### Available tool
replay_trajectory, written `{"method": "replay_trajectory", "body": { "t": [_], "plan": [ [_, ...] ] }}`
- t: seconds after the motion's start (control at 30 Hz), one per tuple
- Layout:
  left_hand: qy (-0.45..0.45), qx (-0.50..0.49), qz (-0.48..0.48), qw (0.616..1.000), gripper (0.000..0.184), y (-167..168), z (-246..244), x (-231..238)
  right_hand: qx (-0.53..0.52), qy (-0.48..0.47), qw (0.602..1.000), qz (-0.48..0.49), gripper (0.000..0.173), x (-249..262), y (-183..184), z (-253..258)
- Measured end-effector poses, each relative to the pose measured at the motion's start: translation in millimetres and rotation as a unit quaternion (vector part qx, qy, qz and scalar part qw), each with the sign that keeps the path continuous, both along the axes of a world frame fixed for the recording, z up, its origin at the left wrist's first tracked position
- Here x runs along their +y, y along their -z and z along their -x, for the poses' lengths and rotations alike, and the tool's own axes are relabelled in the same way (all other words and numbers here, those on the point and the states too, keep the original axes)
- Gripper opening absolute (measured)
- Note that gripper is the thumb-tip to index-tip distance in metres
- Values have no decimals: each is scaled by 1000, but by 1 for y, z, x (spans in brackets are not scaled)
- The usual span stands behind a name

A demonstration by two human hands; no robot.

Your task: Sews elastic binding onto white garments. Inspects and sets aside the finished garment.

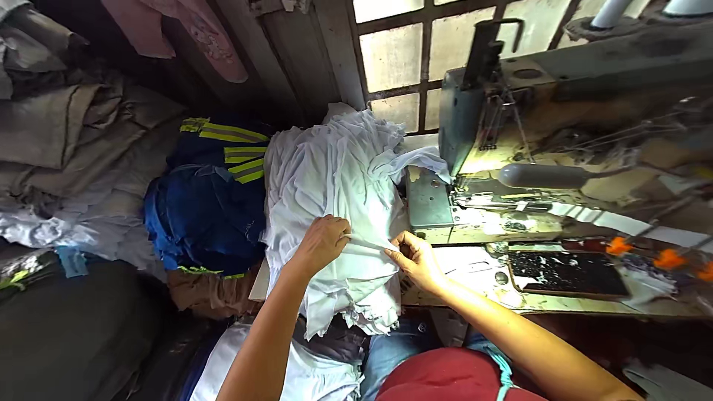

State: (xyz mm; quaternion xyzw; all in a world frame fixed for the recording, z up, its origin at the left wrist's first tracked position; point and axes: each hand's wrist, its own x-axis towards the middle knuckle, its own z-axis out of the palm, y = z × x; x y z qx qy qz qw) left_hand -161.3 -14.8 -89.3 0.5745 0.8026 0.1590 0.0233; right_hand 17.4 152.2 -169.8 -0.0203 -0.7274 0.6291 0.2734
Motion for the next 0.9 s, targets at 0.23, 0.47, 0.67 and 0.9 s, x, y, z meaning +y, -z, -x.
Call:
{"method": "replay_trajectory", "body": {
  "t": [0.23,0.47,0.67,0.9],
  "plan": [
    [132,-194,-106,966,15,-24,-10,28,42,61,997,-2,11,29,6,-59],
    [203,-253,-234,917,14,-61,-58,121,103,70,986,108,7,33,-34,-112],
    [55,-155,-138,977,12,-20,-72,161,-47,127,973,188,5,53,5,-109],
    [83,167,-199,962,13,-13,-102,151,-3,101,963,250,16,42,-6,-111]
  ]
}}
